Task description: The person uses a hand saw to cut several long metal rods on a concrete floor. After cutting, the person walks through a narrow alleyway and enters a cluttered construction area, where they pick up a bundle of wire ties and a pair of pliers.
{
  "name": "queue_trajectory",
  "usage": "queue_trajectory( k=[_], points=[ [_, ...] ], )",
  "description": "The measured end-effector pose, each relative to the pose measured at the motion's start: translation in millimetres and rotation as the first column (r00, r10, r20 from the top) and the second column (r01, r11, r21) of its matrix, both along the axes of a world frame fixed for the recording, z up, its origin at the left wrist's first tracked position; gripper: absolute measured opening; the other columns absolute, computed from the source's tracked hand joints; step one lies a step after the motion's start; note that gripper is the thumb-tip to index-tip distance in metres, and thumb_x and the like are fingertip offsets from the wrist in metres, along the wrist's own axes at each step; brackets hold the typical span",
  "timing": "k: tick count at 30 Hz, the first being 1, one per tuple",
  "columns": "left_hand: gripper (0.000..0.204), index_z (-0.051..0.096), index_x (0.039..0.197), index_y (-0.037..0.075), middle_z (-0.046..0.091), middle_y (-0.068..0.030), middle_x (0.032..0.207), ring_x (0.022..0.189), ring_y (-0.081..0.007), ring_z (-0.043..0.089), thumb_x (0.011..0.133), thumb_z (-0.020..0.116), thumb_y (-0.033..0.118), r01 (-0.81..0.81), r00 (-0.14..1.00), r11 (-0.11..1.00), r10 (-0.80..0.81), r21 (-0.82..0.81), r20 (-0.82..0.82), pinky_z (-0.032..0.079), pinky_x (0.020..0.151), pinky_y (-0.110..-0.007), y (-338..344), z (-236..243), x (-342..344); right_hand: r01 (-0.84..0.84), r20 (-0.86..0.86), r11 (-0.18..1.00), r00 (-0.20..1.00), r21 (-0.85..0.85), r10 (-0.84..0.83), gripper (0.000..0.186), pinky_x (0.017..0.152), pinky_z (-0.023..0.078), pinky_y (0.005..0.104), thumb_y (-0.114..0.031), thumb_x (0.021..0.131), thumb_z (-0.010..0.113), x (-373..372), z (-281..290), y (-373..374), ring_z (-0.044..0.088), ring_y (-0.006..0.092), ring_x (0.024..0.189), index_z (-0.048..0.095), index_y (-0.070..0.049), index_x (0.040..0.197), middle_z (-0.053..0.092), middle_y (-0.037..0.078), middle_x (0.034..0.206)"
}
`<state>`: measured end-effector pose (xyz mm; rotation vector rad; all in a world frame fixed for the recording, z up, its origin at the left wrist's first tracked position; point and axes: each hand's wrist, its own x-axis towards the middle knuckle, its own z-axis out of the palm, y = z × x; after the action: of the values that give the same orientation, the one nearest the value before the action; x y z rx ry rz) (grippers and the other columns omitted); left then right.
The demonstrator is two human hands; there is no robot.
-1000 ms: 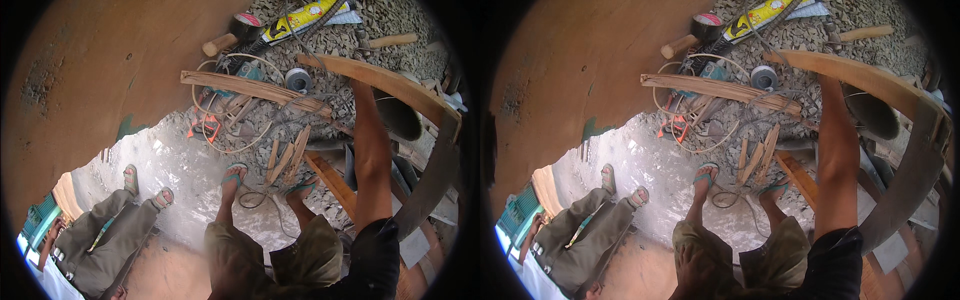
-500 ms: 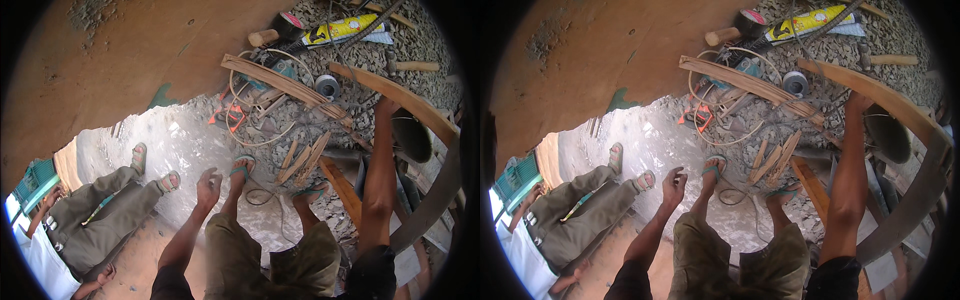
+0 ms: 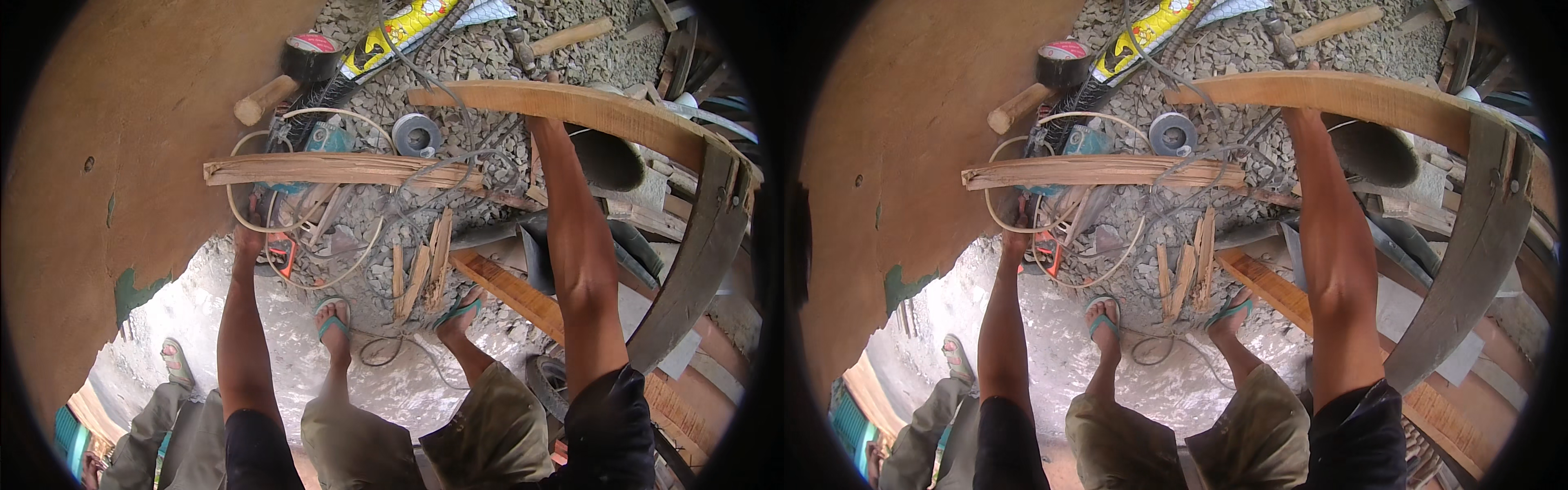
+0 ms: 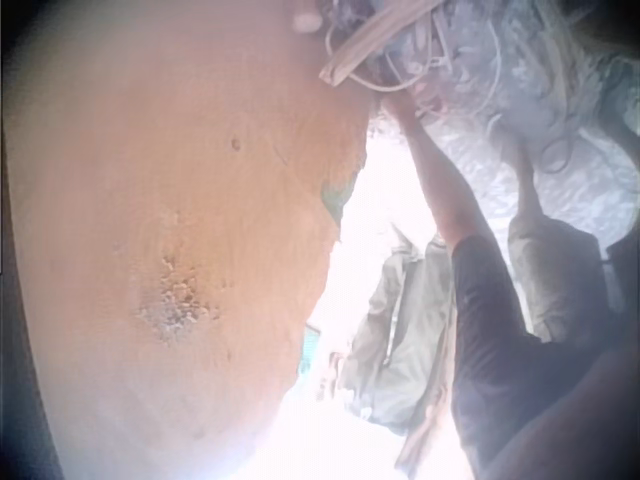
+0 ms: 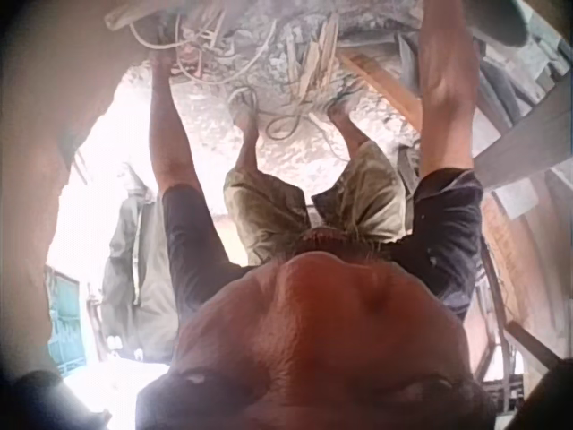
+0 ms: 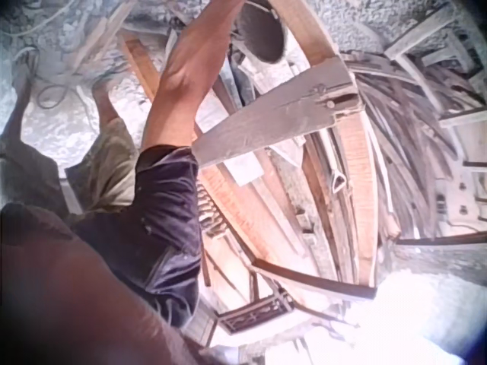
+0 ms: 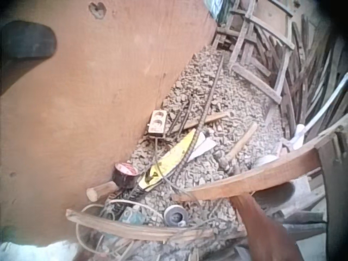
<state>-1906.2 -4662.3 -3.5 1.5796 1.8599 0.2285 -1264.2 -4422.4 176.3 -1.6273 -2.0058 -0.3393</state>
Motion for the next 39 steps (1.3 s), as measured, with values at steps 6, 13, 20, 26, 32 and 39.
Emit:
queue_trajectory(
  k=[6,13,20,26,32,39],
  points=[
    [0.047,0.045,0.134,-0.002,0.05,-0.0246,0.133,0.123,-0.0369,0.047,0.091,0.046,0.017,0.05,0.984,0.991,-0.07,0.124,0.162,0.037,0.102,-0.042,-3,-24,-14,0.07,-0.306,0.98,0.944,-0.189,-0.126,0.042,0.083,0.043,0.0451,-0.033,0.097,0.046,-47,36,-27,0.054,0.0298,0.099,0.05,0.001,0.123,0.059,0.014,0.106],
    [0.034,0.056,0.12,0.001,0.062,-0.0132,0.102,0.093,-0.019,0.058,0.093,0.056,0.022,0.042,0.976,0.975,-0.087,0.219,0.199,0.047,0.078,-0.032,-11,-5,-22,0.191,-0.801,0.92,0.453,-0.342,-0.391,0.024,0.062,0.046,0.0338,-0.02,0.095,0.05,-85,63,-63,0.059,0.0227,0.077,0.057,-0.002,0.108,0.061,0.012,0.091],
    [0.036,0.059,0.063,-0.001,0.057,-0.007,0.056,0.052,-0.0187,0.052,0.09,0.054,0.023,-0.398,0.831,0.908,0.298,0.13,0.469,0.045,0.053,-0.036,-5,27,10,0.126,-0.942,0.935,0.002,-0.332,-0.335,0.025,0.047,0.039,0.0271,-0.02,0.098,0.044,-84,67,-94,0.055,0.0151,0.058,0.046,-0.003,0.117,0.065,0.01,0.084],
    [0.032,0.064,0.099,0.002,0.066,-0.0206,0.095,0.093,-0.035,0.062,0.091,0.053,0.03,-0.268,0.957,0.96,0.257,0.075,0.138,0.048,0.08,-0.044,-7,28,-6,-0.107,-0.905,0.953,-0.297,-0.284,-0.303,0.035,0.054,0.041,0.0308,-0.036,0.099,0.039,-96,89,-100,0.056,0.0174,0.064,0.051,-0.005,0.113,0.065,0.009,0.086],
    [0.041,0.065,0.097,-0.002,0.063,-0.0289,0.096,0.1,-0.0448,0.058,0.092,0.054,0.037,-0.327,0.937,0.943,0.333,-0.066,0.105,0.047,0.081,-0.049,18,50,32,-0.364,-0.871,0.843,-0.144,-0.395,-0.47,0.016,0.057,0.04,0.0278,-0.017,0.096,0.049,-19,93,-95,0.048,0.0136,0.064,0.055,-0.002,0.1,0.05,0.002,0.073],
    [0.026,0.054,0.108,0.001,0.053,-0.0215,0.108,0.102,-0.0432,0.051,0.085,0.059,0.013,-0.196,0.963,0.905,0.251,0.378,-0.1,0.041,0.087,-0.049,-24,85,32,-0.18,-0.95,0.939,-0.057,-0.292,-0.306,0.003,0.064,0.036,0.028,-0.004,0.09,0.05,-91,142,-123,0.041,0.0132,0.069,0.047,-0.003,0.092,0.045,0.003,0.077]
  ],
)
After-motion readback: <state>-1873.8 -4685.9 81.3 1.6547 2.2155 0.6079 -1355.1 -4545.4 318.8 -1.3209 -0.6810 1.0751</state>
